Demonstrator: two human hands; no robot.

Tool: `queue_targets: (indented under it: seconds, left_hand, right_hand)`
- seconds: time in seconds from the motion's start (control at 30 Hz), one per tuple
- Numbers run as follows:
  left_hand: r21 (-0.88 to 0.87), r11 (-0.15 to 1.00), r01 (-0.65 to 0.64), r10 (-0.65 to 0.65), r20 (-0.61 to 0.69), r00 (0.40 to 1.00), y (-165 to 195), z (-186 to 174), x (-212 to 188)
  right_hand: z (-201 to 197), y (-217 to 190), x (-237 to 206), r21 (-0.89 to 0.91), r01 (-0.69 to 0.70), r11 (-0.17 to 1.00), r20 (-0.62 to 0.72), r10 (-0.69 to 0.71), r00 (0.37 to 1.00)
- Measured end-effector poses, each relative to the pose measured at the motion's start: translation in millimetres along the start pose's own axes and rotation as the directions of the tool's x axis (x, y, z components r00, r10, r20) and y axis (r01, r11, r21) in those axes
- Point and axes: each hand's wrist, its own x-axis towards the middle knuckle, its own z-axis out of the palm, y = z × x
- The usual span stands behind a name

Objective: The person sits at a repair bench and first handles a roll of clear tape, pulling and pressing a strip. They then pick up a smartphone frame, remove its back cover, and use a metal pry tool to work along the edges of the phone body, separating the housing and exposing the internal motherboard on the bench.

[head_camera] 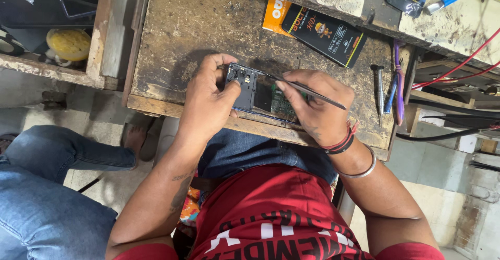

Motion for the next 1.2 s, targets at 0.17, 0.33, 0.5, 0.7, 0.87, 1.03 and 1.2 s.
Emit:
queue_targets:
  seconds: [0.17, 0.33, 0.5, 0.7, 0.87, 1.03, 1.2]
  left_hand:
    - [-0.030, 0.999, -0.009, 0.009, -0.001, 1.000, -0.8, -1.2, -0.2]
    - [-0.009, 0.999, -0.033, 0.033, 0.021, 0.999, -8.3, -2.4, 1.5]
    - [-0.064, 0.990, -0.122, 0.124, 0.024, 0.992, -13.5, -0.6, -0.4]
    - [-0.034, 0.998, -0.057, 0.060, 0.077, 0.995, -7.0, -4.0, 2.0]
    - [-0.041, 0.997, -0.063, 0.067, 0.113, 0.991, -3.4, 12.2, -3.7]
    - [-0.007, 0.998, -0.056, 0.056, 0.132, 0.990, -3.1, 20.4, -4.8]
    - [0.097, 0.968, -0.233, 0.221, 0.124, 0.967, -7.6, 20.9, -4.7]
  right_hand:
    - [-23.3, 2.3, -4.0, -0.055, -0.089, 0.995, -0.076, 0.084, 0.994]
    - [-69.6, 12.1, -24.1, -0.537, -0.206, 0.818, 0.039, 0.268, 0.963]
    - [-80.0, 19.5, -45.7, -0.738, -0.165, 0.654, 0.104, 0.352, 0.930]
    - [-71.2, 15.9, -48.8, -0.716, -0.164, 0.678, 0.015, 0.250, 0.968]
    - [-60.0, 19.1, -50.7, -0.140, -0.544, 0.827, 0.140, 0.561, 0.816]
    - [-53.5, 35.4, -50.5, 0.115, -0.572, 0.812, 0.299, 0.521, 0.800]
    - [-53.3, 49.7, -56.4, 0.149, -0.649, 0.746, 0.282, 0.597, 0.751]
